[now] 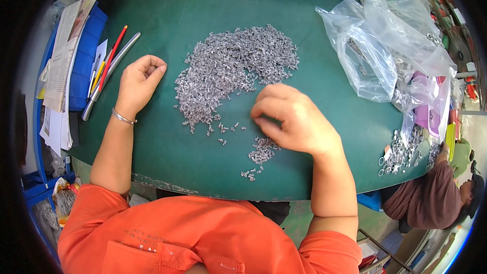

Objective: The person sorts small metal components from a pile on a work table by hand.

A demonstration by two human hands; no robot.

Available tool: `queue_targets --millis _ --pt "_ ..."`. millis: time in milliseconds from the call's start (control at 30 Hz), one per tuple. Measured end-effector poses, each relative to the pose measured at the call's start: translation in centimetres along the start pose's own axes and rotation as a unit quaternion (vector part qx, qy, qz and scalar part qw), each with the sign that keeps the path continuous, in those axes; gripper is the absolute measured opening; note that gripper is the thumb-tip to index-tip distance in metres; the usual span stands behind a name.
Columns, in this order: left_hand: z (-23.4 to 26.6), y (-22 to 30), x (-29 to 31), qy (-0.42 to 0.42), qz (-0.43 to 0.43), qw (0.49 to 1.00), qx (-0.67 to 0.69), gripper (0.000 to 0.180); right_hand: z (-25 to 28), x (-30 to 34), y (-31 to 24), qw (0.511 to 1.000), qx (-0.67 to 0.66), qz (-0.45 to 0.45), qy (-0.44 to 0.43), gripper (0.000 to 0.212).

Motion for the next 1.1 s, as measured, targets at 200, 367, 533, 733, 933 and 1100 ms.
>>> queue_targets --millis 200,367,533,733,933,1100 --pt "-0.5 -0.2 -0.3 -0.007 0.005 1.0 0.0 0.014 -0.5 0.1 0.6 1.0 0.001 0.002 0.0 0.015" --pt "-0.3 0.0 -0.2 -0.003 -0.004 1.0 -0.003 0.013 -2.1 0.0 -0.3 0.999 0.02 0.025 -0.017 0.013" --pt "-0.4 -0.1 -0.1 -0.004 0.001 1.0 0.002 0.012 -2.2 0.4 0.4 0.998 0.04 0.03 -0.047 0.012" --pt "-0.3 0.1 -0.1 -0.002 0.001 1.0 -0.001 0.012 -2.6 0.1 0.0 0.998 0.023 0.033 -0.037 0.012" --pt "-0.3 0.0 0.0 -0.003 0.001 1.0 -0.008 0.012 -3.4 0.0 -0.8 0.996 0.053 0.044 -0.05 0.013" --pt "-0.5 0.1 0.0 -0.004 -0.002 1.0 -0.008 0.013 -1.4 0.2 0.6 1.0 0.023 -0.009 0.006 0.013"
Point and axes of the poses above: each hand's wrist, its own x-axis away from the middle knuckle, its own z-axis out of the back of the hand, y = z × x, the point moved 10 cm from there along -x, towards the middle knuckle, and after that the axes turned 5 degrees about x, right-handed, at the moved point
